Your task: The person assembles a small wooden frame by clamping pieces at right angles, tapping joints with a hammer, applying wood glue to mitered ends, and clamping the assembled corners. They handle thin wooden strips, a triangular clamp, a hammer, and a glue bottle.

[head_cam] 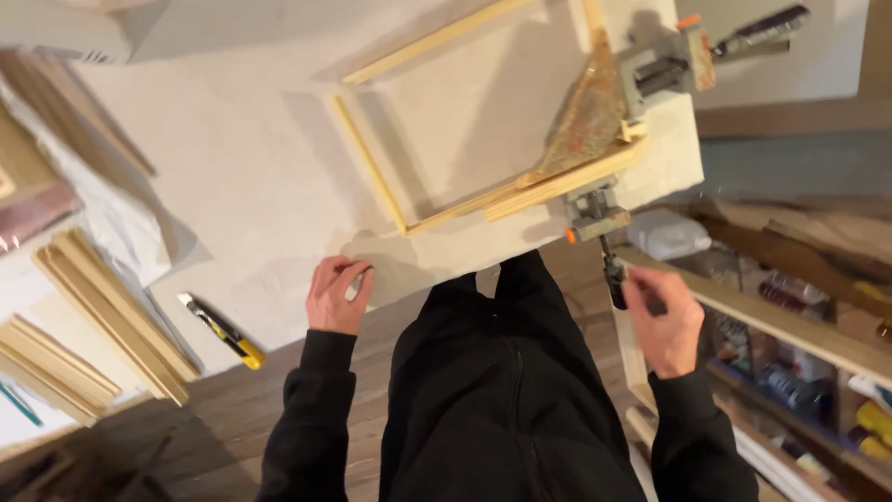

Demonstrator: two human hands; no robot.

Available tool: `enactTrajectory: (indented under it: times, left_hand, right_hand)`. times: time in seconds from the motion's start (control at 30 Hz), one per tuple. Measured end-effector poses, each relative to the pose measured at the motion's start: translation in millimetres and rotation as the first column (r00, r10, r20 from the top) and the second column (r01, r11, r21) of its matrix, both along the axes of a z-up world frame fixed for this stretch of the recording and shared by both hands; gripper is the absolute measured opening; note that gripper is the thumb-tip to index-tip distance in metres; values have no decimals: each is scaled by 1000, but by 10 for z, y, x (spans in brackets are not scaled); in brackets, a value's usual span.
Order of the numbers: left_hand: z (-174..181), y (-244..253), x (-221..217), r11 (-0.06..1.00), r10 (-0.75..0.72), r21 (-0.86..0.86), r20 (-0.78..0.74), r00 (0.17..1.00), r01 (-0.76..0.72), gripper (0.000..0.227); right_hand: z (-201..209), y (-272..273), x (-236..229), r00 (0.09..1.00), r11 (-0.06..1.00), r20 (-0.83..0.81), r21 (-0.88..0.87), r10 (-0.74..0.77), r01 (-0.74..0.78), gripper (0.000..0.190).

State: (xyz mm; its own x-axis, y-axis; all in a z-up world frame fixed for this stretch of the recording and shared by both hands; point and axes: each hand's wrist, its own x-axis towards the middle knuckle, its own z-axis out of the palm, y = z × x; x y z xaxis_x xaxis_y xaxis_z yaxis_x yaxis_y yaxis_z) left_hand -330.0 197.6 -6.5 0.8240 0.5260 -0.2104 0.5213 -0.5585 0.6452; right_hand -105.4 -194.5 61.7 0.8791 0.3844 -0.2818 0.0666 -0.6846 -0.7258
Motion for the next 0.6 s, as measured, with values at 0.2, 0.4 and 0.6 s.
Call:
enactTrajectory:
  times: [0.2, 0.4, 0.6]
  left_hand:
    - [205, -369, 634, 969, 18, 247, -32, 999, -10, 38]
    - [648, -1313, 2501, 761, -629, 360, 208, 749, 540, 44]
    - [220, -1448, 2843, 599, -752, 496, 76, 655, 629, 43]
  right_hand:
    - [-674, -431, 178, 992, 993, 56, 22, -116, 115, 38]
    - [-1192, -515, 179, 457, 853, -878, 342, 141, 394, 43]
    - [-1375, -568, 25, 174, 704, -954, 297, 244, 645, 50]
